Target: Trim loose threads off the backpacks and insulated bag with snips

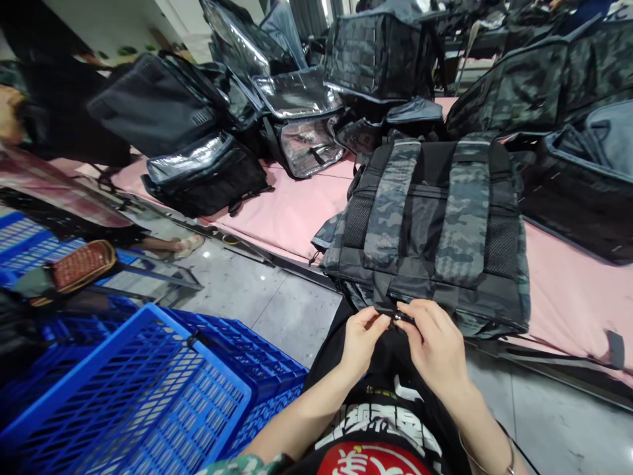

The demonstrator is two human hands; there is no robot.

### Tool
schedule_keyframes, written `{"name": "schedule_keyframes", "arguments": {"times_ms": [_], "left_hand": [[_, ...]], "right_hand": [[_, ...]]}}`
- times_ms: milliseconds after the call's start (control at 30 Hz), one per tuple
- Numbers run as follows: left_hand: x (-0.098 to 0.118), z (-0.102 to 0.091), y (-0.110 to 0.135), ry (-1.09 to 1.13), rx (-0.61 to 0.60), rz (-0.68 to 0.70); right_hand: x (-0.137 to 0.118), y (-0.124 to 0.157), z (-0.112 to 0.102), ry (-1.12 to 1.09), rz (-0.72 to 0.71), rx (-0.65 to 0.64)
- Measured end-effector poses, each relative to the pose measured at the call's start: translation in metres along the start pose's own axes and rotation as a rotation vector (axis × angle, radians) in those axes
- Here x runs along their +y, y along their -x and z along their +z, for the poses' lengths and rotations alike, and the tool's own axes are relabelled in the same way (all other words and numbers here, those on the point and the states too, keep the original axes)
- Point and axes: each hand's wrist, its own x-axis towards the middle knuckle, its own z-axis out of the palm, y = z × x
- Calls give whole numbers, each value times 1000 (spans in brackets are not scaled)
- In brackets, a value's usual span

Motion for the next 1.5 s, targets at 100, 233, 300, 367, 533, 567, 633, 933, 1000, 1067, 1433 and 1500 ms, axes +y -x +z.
{"name": "schedule_keyframes", "arguments": {"times_ms": [100,233,300,367,533,567,633,933,1000,1067,1433,1500], "left_hand": [[-1,1,2,26,9,10],[-6,4,4,167,45,-35],[-11,7,4,240,85,-75],[-16,9,5,244,138,-93],[-18,7,6,46,112,-45],[-16,5,6,5,81,-41],[-14,0,4,-88,42,-33],[-4,0,3,145,27,-80],[-1,-1,2,173,21,-94],[1,-2,0,202,-5,-101],[0,-6,-2,226,1,-113],[0,-7,-2,228,2,-119]], "right_hand": [[0,-1,3,-18,0,-55],[3,-1,2,-93,50,37],[4,0,1,-102,94,101],[5,1,1,-94,125,123],[8,1,0,-75,163,97],[9,1,0,-75,166,93],[9,0,0,-75,168,94],[12,0,-6,-101,211,93],[14,2,-9,-117,202,66],[16,2,-11,-131,157,-3],[14,0,-5,47,-62,-26],[12,1,-7,62,-63,-1]]}}
